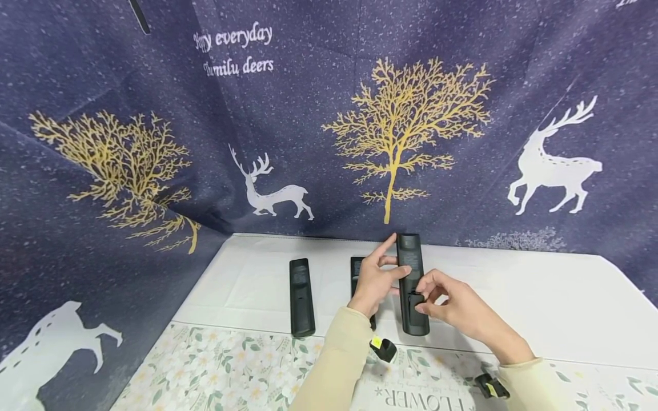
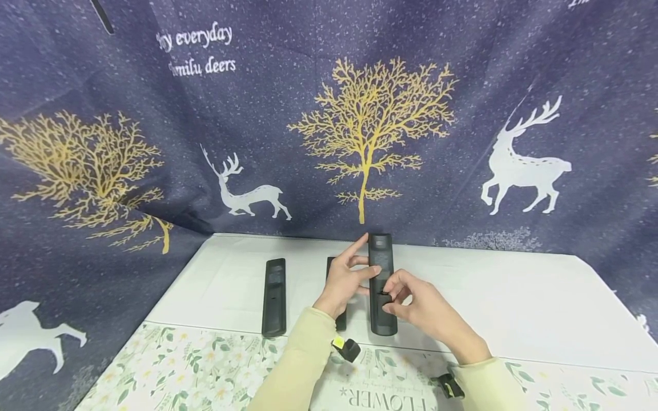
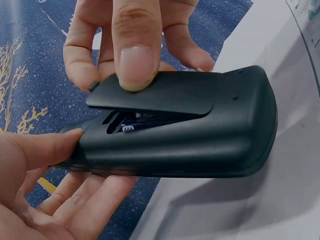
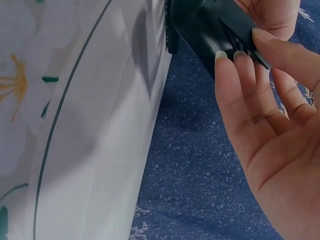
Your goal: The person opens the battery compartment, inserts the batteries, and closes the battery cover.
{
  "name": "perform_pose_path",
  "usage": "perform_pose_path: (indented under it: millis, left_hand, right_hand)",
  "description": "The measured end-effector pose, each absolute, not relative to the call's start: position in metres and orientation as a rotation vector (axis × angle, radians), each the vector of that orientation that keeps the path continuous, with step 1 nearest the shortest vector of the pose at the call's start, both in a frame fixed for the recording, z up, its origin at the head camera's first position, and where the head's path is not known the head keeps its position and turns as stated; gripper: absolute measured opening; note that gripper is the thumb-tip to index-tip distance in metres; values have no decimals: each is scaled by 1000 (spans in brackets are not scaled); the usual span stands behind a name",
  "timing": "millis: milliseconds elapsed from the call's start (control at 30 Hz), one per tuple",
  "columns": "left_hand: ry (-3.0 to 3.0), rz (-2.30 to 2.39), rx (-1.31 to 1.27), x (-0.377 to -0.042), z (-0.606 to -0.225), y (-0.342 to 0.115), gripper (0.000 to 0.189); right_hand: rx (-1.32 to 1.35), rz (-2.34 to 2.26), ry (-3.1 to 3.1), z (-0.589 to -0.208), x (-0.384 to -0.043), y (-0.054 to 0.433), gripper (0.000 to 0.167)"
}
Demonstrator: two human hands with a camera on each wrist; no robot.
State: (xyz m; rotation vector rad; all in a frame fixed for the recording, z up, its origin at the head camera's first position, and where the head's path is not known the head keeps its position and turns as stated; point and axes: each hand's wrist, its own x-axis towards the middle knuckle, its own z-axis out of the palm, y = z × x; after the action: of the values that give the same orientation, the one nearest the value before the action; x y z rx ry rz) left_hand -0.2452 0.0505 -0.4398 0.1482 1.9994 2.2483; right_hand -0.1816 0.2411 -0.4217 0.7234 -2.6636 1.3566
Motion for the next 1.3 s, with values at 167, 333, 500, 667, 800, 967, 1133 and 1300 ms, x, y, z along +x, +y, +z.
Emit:
perform_pose_path:
  millis: [167,333,500,667,800,967,1133,1300]
  left_hand:
    - [1993,2247,147,-245,-439,51,75]
    - [1985,2253,140,-246,-439,52,76]
    - [1981,2257,132,-246,-439,52,76]
    - [1971,2257,132,-245,-438,52,77]
    - [1968,2258,135,-244,-437,52,76]
    - [1957,2266,144,-244,-436,52,76]
    - [1958,2268,148,-243,-436,52,76]
    - [1962,2266,144,-243,-436,51,76]
  right_hand:
    - [724,1290,-2637,-424,-182,241,31]
    - [730,1198,-2585,-426,-182,242,31]
    - [540,1189,-2587,-425,-183,242,32]
    - [480,1428,-2600,-427,-185,242,65]
    - [502,1675,-2609,-431,-187,241,84]
    - [504,1703,-2597,-433,-187,240,85]
    - [517,1688,-2582,-435,-188,239,84]
    - [507,1686,-2574,-436,-189,237,84]
